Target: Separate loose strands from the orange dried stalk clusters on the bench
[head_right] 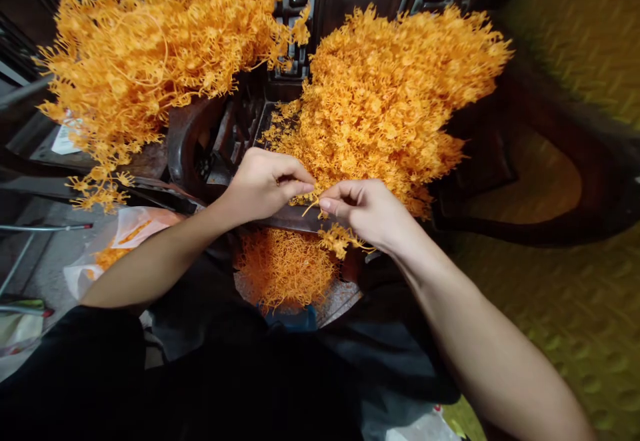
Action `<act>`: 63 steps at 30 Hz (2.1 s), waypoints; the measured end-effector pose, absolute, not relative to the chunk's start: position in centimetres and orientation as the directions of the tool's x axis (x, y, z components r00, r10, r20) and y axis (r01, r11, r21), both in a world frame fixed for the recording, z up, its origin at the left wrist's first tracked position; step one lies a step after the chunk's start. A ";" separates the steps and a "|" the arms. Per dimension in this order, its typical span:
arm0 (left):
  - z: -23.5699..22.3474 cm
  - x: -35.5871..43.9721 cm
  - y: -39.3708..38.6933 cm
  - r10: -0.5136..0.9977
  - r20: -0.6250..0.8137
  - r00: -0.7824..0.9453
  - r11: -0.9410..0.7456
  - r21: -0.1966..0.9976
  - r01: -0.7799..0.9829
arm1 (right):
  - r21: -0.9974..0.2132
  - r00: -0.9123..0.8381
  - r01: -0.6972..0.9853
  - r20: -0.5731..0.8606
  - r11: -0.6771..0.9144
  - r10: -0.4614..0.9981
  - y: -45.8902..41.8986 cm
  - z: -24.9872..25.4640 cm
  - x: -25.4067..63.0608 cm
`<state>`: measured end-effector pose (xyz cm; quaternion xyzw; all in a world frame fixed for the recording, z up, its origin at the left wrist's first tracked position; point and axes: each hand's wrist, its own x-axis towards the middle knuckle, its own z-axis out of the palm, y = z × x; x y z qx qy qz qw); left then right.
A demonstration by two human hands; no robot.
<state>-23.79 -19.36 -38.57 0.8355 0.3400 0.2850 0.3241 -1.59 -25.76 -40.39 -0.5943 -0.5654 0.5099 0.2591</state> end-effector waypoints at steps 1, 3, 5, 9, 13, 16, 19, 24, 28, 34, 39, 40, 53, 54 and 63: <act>-38.5 -23.9 -18.9 0.815 0.255 0.521 -0.493 0.777 0.391 | -0.848 -0.134 0.491 -0.302 -0.202 0.944 -25.8 -40.4 -1.4; -38.6 -24.3 -17.5 0.908 0.248 0.337 -0.370 0.852 0.370 | -0.775 -0.094 0.600 -0.315 -0.199 0.944 -25.7 -40.6 -0.8; -39.3 -24.2 -16.0 0.954 0.189 0.231 -0.258 0.913 0.318 | -0.773 -0.103 0.591 -0.354 -0.229 0.930 -25.7 -40.9 -0.3; -41.9 -22.6 -14.0 0.959 -0.090 0.270 0.009 0.958 0.288 | -0.877 -0.175 0.349 -0.406 -0.329 0.897 -25.7 -41.3 -0.6; -44.4 -21.3 -12.2 0.951 -0.145 0.272 0.023 0.913 0.407 | -0.906 -0.207 0.141 -0.422 -0.400 0.883 -25.7 -40.8 -1.3; -44.5 -21.3 -11.9 0.946 0.037 0.323 -0.210 0.829 0.519 | -0.938 -0.236 -0.018 -0.333 -0.347 0.913 -25.5 -39.8 -1.3; -42.5 -21.3 -14.2 0.863 0.198 0.464 -0.421 0.790 0.446 | -0.959 -0.225 -0.099 -0.238 -0.265 0.945 -25.5 -38.4 -1.2; -39.7 -20.8 -19.9 0.621 0.178 0.763 -0.509 0.832 0.221 | -0.984 -0.072 -0.117 -0.130 -0.137 0.989 -25.8 -36.6 -1.1; -40.5 -21.1 -21.1 0.508 0.100 0.856 -0.588 0.766 0.259 | -0.994 -0.053 -0.007 -0.111 -0.111 0.992 -26.2 -36.5 -1.1; -40.0 -23.0 -19.4 0.654 0.080 0.752 -0.559 0.722 0.408 | -0.790 -0.184 0.613 -0.144 -0.001 0.972 -26.2 -38.4 -2.0; -39.9 -24.6 -18.1 0.522 -0.027 0.852 -0.638 0.651 0.411 | -0.768 -0.364 0.638 -0.227 0.064 0.903 -25.8 -38.7 -2.3; -39.9 -24.7 -18.0 0.491 -0.035 0.871 -0.650 0.650 0.393 | -0.773 -0.384 0.631 -0.245 0.059 0.890 -25.7 -38.6 -2.3; -38.9 -25.0 -17.2 0.911 0.112 0.398 -0.215 0.950 0.226 | -0.963 -0.003 0.265 -0.060 -0.057 0.998 -25.0 -40.8 -2.4; -38.9 -25.2 -17.4 0.876 0.041 0.480 -0.155 0.968 0.200 | -0.966 -0.011 0.254 -0.047 -0.042 0.999 -25.0 -40.8 -2.3; -39.8 -25.9 -18.1 0.738 -0.023 0.674 -0.125 0.977 0.170 | -0.961 0.049 0.275 0.039 0.024 0.998 -24.8 -41.5 -1.1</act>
